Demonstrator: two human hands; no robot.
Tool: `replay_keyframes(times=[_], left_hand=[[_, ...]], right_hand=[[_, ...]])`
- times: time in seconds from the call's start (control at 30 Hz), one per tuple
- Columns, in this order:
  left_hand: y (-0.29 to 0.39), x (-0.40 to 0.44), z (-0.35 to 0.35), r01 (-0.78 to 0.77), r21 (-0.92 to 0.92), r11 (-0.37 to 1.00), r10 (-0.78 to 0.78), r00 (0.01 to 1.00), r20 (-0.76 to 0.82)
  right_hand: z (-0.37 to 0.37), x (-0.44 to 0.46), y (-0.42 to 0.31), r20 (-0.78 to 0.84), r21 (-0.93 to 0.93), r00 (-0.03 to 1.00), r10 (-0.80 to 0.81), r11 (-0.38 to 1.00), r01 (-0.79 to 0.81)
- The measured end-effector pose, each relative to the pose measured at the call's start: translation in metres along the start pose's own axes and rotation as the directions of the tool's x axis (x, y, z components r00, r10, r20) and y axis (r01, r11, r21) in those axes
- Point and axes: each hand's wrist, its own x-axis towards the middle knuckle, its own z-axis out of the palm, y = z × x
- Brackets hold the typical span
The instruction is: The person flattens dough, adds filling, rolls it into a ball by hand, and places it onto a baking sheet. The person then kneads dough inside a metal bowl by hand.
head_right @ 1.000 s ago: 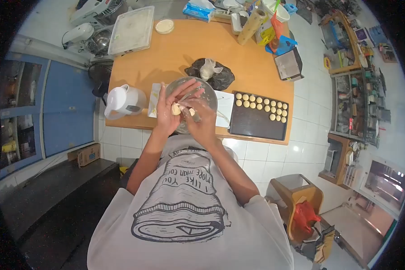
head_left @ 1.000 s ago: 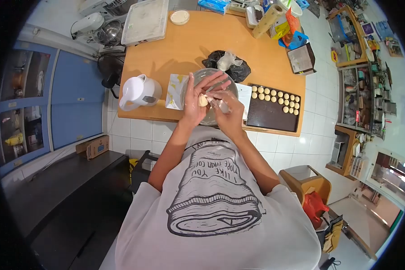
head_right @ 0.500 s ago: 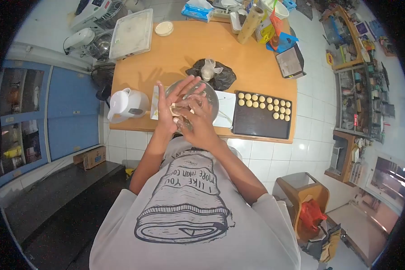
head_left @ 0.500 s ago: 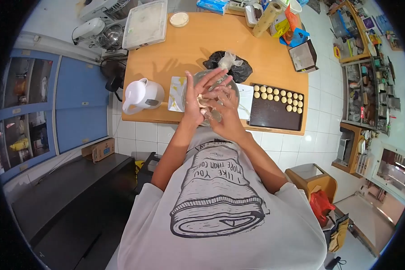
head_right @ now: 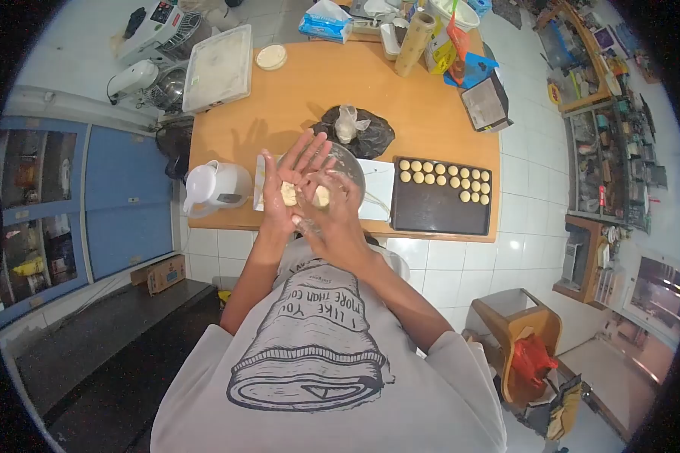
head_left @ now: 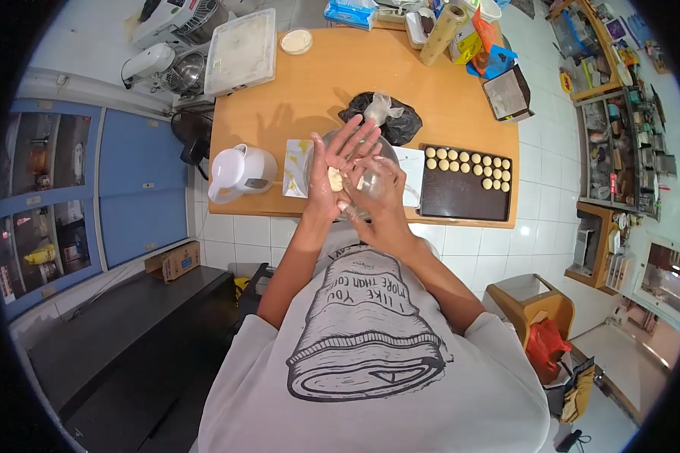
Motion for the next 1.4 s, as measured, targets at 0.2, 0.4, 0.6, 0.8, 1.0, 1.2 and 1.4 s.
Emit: replay_keyframes(times=[0.2,0.4,0.6,0.8,1.0,1.2,1.4], left_hand=[[0.000,-0.001,0.000,0.074,0.156,0.985,-0.084,0.994,0.062],[-0.006,-0.003,0.007,0.146,-0.156,0.977,-0.130,0.985,0.112],[0.001,-0.001,0.016,0.131,-0.249,0.960,-0.114,0.990,0.080],[0.005,-0.004,0.013,0.121,-0.152,0.981,-0.102,0.986,0.130],[-0.003,-0.004,0.004,0.266,-0.134,0.954,-0.232,0.945,0.229],[0.000,0.002,0.006,0.326,-0.026,0.945,-0.300,0.897,0.325],[-0.002,0.003,-0.002,0.306,-0.284,0.909,-0.260,0.947,0.188]], right_hand=[[-0.013,0.004,0.001,0.096,0.029,0.995,-0.034,0.999,0.032],[-0.039,0.030,0.015,0.025,-0.015,1.000,0.002,1.000,-0.002],[-0.027,0.013,-0.003,0.014,-0.105,1.000,0.014,0.994,-0.013],[-0.008,-0.001,-0.010,0.015,-0.139,1.000,0.026,0.990,-0.024],[-0.024,0.012,0.004,0.126,-0.018,0.991,0.050,0.999,-0.048],[-0.028,0.024,0.009,-0.041,0.089,0.979,0.202,0.976,-0.198],[-0.001,0.019,0.012,0.036,0.075,0.977,0.212,0.974,-0.214]])
